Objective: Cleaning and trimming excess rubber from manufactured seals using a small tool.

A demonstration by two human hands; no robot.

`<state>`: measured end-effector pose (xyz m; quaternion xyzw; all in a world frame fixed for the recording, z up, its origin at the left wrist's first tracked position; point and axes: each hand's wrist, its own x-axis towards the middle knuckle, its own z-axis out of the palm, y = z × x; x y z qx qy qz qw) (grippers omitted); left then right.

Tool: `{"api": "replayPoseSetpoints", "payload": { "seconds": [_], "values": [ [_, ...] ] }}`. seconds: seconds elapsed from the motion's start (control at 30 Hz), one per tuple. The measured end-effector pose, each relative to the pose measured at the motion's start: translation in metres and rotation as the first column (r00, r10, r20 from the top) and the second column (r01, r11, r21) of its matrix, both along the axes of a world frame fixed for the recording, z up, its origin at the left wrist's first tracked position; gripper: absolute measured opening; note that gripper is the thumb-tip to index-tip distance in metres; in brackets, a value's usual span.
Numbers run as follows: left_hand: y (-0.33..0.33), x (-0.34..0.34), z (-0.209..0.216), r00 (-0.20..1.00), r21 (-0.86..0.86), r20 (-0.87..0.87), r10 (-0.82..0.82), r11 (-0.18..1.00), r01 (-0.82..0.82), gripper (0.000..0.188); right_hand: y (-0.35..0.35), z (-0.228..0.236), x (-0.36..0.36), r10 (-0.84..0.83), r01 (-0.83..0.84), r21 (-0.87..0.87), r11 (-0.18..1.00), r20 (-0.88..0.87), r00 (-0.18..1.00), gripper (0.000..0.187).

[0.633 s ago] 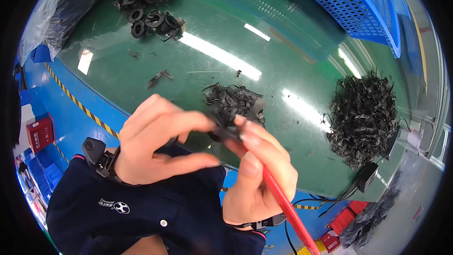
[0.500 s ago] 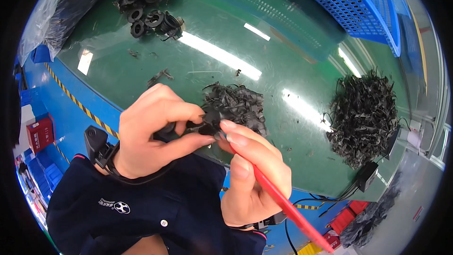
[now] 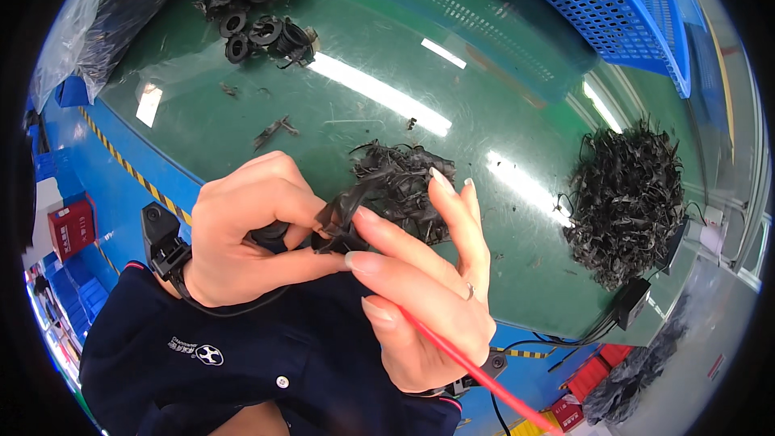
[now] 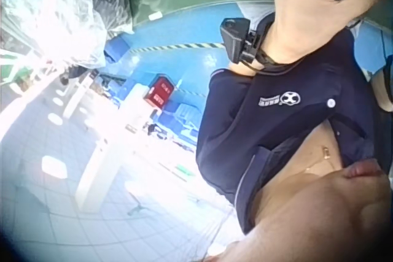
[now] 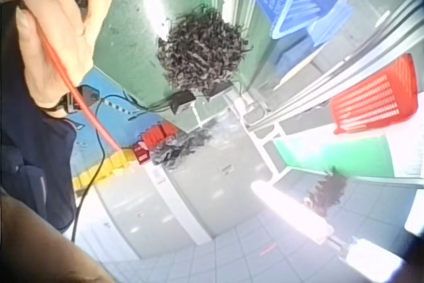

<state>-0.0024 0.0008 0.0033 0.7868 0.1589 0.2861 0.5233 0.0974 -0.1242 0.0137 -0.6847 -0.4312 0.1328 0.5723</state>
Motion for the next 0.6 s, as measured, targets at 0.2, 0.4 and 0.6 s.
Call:
{"api": "replayPoseSetpoints", "payload": {
  "seconds": [0.2,0.4,0.6],
  "values": [
    [-0.001,-0.003,0.004,0.980,-0.036,0.087,-0.178,0.983,0.182,0.018,0.006,-0.005,0.004,-0.153,0.264,-0.128,0.956,0.550,0.821,0.012],
    [0.008,-0.007,-0.002,0.963,-0.664,0.185,-0.195,0.698,0.269,0.011,-0.007,-0.006,0.020,-0.110,0.082,-0.178,0.981,-0.154,0.982,0.010],
    [0.002,-0.007,0.009,0.973,-0.778,0.171,-0.156,0.584,0.231,0.014,-0.013,0.006,0.012,-0.295,0.329,0.127,0.936,-0.226,0.928,0.017]
  ]
}}
